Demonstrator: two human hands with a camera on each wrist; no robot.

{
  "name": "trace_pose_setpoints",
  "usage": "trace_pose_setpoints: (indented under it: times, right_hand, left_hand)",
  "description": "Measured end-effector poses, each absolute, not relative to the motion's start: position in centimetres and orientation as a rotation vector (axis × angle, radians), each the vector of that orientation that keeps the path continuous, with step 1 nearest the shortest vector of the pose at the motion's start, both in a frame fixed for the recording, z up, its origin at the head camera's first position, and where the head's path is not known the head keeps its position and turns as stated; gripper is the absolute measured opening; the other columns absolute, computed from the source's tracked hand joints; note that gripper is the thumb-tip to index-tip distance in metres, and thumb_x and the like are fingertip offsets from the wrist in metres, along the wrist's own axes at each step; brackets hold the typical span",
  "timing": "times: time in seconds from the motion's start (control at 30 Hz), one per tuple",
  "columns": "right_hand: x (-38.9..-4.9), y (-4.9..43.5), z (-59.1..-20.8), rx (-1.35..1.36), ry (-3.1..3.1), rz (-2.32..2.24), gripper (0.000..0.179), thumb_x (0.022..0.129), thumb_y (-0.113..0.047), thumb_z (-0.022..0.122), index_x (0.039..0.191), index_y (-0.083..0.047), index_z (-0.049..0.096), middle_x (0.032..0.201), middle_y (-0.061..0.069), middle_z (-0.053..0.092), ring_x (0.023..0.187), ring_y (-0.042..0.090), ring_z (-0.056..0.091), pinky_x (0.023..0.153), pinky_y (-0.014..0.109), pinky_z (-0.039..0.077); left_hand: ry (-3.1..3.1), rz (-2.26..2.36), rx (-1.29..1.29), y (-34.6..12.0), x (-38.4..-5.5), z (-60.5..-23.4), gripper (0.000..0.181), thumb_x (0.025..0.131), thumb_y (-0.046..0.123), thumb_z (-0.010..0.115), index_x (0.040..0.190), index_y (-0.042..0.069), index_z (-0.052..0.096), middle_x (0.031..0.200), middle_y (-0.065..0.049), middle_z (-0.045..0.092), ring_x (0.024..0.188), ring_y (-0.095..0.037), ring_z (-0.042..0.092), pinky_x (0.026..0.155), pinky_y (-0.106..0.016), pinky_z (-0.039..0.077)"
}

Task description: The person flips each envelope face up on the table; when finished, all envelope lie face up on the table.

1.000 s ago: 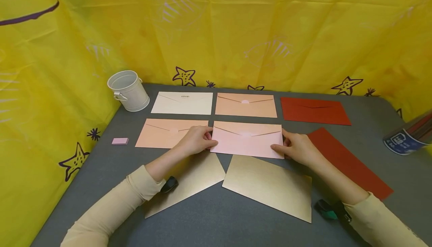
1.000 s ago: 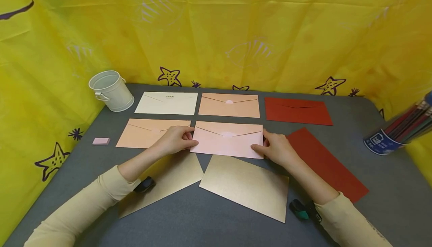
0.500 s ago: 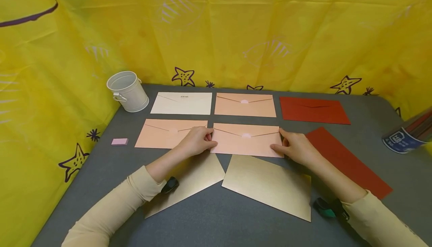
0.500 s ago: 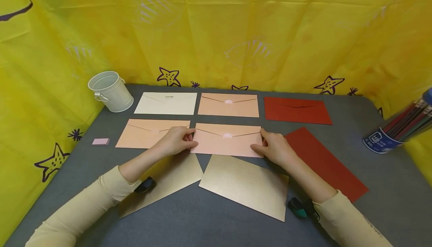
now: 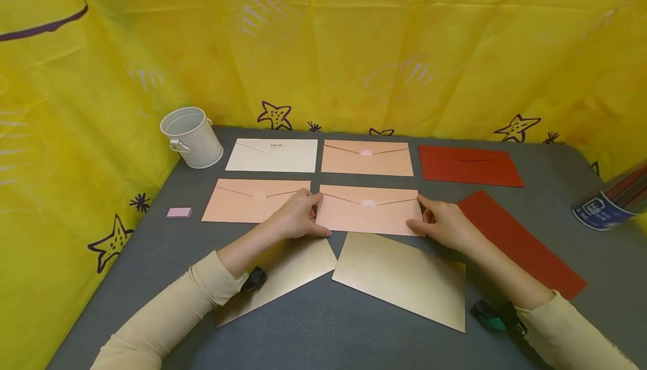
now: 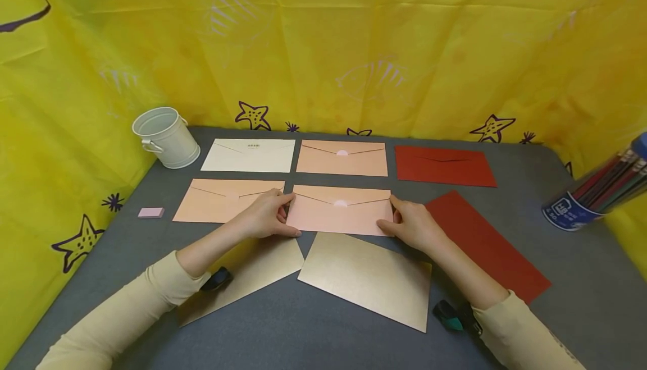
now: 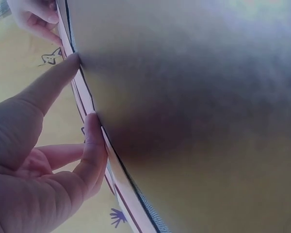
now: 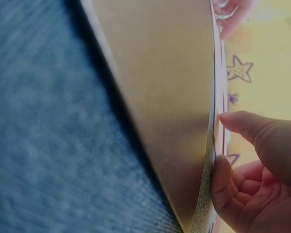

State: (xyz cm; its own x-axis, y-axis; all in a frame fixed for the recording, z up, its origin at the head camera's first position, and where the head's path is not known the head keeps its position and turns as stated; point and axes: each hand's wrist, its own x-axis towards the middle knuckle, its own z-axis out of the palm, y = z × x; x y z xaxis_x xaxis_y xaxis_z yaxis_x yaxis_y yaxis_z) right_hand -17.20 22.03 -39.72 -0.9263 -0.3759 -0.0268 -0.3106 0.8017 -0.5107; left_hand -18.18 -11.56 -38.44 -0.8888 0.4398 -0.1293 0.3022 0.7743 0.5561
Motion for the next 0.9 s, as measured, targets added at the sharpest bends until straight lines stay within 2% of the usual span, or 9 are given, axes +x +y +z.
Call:
trace_pose_setpoints:
  times: [0.13, 0.23, 0.37, 0.67, 0.9]
  right_hand:
    - [-17.07, 22.01, -39.61, -0.550, 2.857, -0.779, 0.071, 0.088, -0.030, 0.072, 0.136, 0.015, 0.044, 0.071, 0.000, 0.051, 0.060, 0.015, 0.044, 0.051, 0.027, 0.033]
    - [-17.02, 22.04, -39.59, -0.556, 2.858, -0.781, 0.072, 0.088, -0.030, 0.073, 0.136, 0.015, 0.044, 0.071, 0.000, 0.051, 0.061, 0.015, 0.044, 0.051, 0.027, 0.032]
    - [-17.05, 22.14, -39.65, -0.555, 2.857, -0.787, 0.075, 0.087, -0.032, 0.074, 0.137, 0.015, 0.044, 0.071, 0.000, 0.051, 0.061, 0.014, 0.043, 0.051, 0.027, 0.032]
    - [-17.05, 22.27, -39.89, -0.535, 2.858, -0.790, 0.085, 0.080, -0.043, 0.079, 0.137, 0.011, 0.046, 0.071, 0.000, 0.048, 0.060, 0.014, 0.042, 0.050, 0.027, 0.029]
    - [-17.03, 22.45, -39.95, -0.522, 2.845, -0.813, 0.085, 0.080, -0.041, 0.080, 0.138, 0.010, 0.046, 0.073, 0.000, 0.051, 0.060, 0.015, 0.044, 0.050, 0.026, 0.032]
  left_hand:
    - [2.708, 0.818, 0.536, -11.55, -18.00, -38.45, 0.065, 0.071, 0.027, 0.089, 0.121, 0.001, 0.059, 0.103, -0.013, 0.047, 0.082, -0.019, 0.048, 0.064, -0.025, 0.043]
    - [2.710, 0.839, 0.529, -11.63, -17.98, -38.50, 0.075, 0.071, 0.025, 0.089, 0.132, -0.002, 0.055, 0.108, -0.015, 0.047, 0.083, -0.018, 0.050, 0.066, -0.024, 0.045]
    - [2.715, 0.873, 0.531, -11.77, -18.12, -38.57, 0.080, 0.072, 0.024, 0.089, 0.137, -0.004, 0.051, 0.115, -0.018, 0.048, 0.081, -0.017, 0.052, 0.067, -0.024, 0.046]
    - [2.738, 0.876, 0.561, -11.97, -18.25, -38.49, 0.078, 0.074, 0.022, 0.087, 0.137, -0.005, 0.051, 0.121, -0.022, 0.050, 0.084, -0.019, 0.053, 0.070, -0.025, 0.047]
    - [2.740, 0.865, 0.554, -11.97, -18.29, -38.51, 0.078, 0.074, 0.022, 0.087, 0.138, -0.005, 0.050, 0.121, -0.021, 0.050, 0.084, -0.019, 0.052, 0.069, -0.025, 0.046]
